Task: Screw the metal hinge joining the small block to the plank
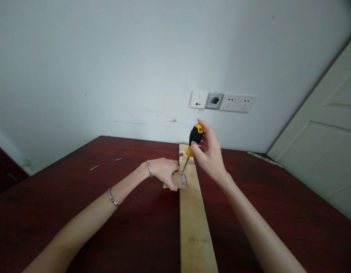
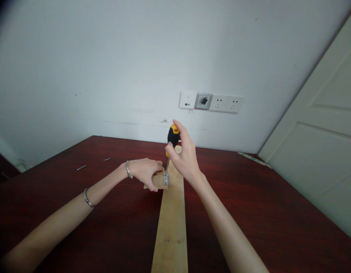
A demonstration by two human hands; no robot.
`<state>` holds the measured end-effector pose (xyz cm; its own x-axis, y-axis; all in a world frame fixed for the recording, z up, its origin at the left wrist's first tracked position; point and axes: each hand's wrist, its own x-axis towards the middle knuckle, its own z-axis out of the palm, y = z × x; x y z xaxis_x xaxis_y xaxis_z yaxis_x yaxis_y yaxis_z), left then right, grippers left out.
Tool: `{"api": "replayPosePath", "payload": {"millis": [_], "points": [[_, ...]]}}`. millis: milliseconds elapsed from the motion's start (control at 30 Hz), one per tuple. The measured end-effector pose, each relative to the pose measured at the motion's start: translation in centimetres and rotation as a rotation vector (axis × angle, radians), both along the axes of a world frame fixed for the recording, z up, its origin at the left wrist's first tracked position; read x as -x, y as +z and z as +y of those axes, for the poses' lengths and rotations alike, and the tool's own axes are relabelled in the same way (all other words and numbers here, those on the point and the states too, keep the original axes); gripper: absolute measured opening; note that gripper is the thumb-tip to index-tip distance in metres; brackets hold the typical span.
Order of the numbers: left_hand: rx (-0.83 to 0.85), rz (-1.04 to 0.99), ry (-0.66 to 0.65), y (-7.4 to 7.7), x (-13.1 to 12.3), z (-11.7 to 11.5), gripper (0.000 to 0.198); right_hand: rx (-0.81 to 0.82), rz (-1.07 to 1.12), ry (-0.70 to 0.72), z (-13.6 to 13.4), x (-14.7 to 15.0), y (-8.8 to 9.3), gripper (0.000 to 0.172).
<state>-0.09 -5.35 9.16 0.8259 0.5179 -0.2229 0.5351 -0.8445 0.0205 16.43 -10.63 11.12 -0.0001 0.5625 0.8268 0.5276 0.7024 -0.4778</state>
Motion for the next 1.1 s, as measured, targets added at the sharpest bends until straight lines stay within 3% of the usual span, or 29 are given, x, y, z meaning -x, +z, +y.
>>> {"api": "replayPosePath", "payload": {"millis": [200, 467, 667, 833, 1100], "points": [[-0.002, 0.006, -0.011, -0.1, 0.0, 0.1, 0.062, -0.013, 0.022, -0.068, 0.1, -0.4, 0.1, 0.05], [0.016, -0.004, -0.008, -0.2, 0.0, 0.1, 0.063, 0.03, 0.027, 0.059, 0.0, -0.5, 0.2, 0.053], [0.013, 0.015, -0.019, -0.2, -0.3, -0.1, 0.061, 0.019, 0.016, -0.076, 0.0, -0.3, 0.5, 0.049], [0.009, 0.028, 0.004, -0.3, -0.1, 0.2, 0.065, 0.097, 0.159, -0.006, 0.5, -0.7, 0.4, 0.05], [0.061, 0.009, -0.005, 0.3, 0.5, 0.5, 0.071, -0.011, 0.384, 0.008, 0.9, -2.3, 1.2, 0.05]]}}
